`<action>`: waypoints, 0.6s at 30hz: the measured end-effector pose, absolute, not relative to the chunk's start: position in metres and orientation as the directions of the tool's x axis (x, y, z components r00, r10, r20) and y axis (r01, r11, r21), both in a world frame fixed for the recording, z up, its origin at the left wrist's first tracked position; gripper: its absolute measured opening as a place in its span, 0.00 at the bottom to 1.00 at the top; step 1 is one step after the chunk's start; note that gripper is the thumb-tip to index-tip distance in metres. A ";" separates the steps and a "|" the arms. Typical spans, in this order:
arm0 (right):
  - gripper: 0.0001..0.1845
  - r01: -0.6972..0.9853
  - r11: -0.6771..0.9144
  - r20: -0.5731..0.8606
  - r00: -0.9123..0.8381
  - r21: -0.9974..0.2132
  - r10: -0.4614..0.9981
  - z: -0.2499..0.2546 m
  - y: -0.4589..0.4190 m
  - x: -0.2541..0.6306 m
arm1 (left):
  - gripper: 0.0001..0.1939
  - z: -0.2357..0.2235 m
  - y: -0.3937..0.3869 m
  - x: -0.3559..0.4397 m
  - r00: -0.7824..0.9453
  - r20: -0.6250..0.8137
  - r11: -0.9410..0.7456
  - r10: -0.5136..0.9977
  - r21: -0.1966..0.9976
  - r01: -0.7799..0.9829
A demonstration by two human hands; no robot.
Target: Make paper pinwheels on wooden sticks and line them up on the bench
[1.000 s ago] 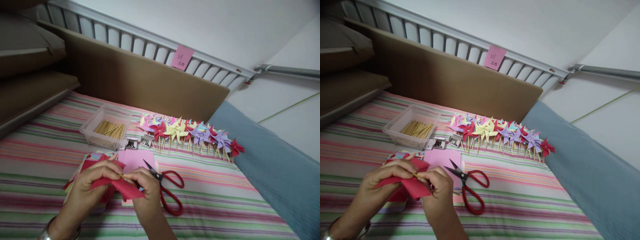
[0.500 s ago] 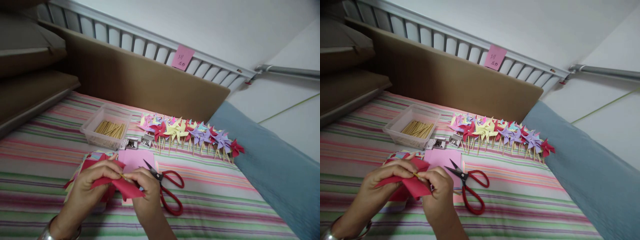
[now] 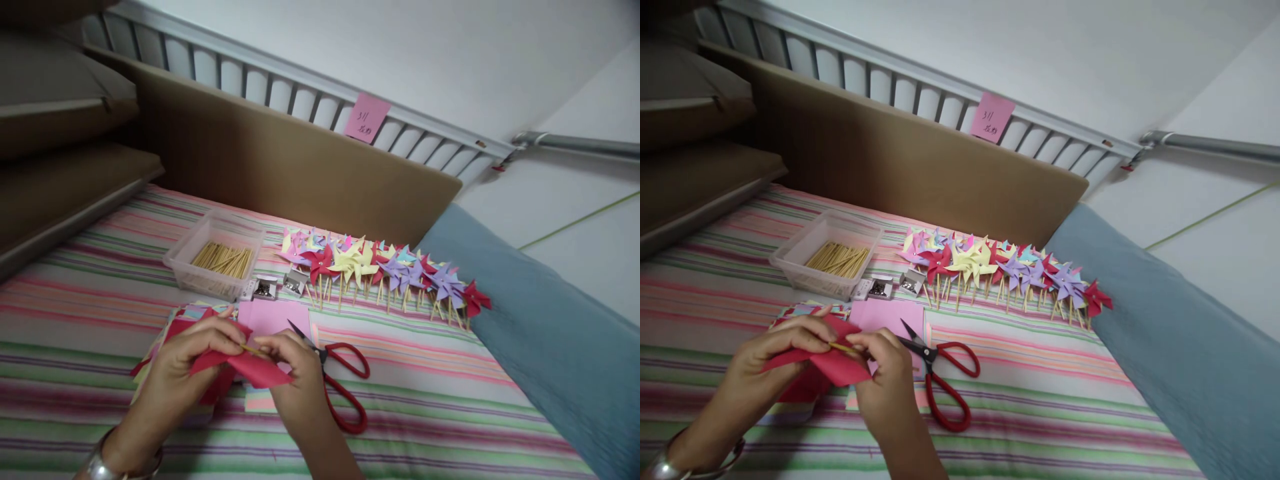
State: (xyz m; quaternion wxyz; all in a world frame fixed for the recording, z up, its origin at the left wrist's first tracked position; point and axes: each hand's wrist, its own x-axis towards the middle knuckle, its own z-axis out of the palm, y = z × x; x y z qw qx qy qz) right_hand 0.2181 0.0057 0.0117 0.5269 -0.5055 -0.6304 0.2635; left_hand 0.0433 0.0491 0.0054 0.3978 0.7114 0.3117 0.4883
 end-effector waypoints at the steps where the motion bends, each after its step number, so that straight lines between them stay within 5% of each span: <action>1: 0.11 0.361 0.344 0.392 0.068 -0.867 0.917 0.012 0.007 0.220 | 0.08 0.005 0.050 0.042 0.324 0.439 -0.482 0.838 0.874 0.062; 8: 0.11 0.374 0.299 0.359 0.100 -0.878 0.928 0.012 0.008 0.221 | 0.02 0.009 0.050 0.048 0.228 0.283 -0.279 0.932 0.959 -0.050; 13: 0.09 0.384 0.283 0.335 0.076 -0.879 0.939 0.007 0.009 0.221 | 0.08 0.005 0.052 0.049 0.137 0.114 -0.099 0.984 0.989 -0.109; 18: 0.07 0.475 0.203 0.278 0.092 -0.856 0.956 -0.005 0.016 0.230 | 0.15 0.004 0.058 0.042 0.017 -0.174 0.168 0.985 0.918 -0.359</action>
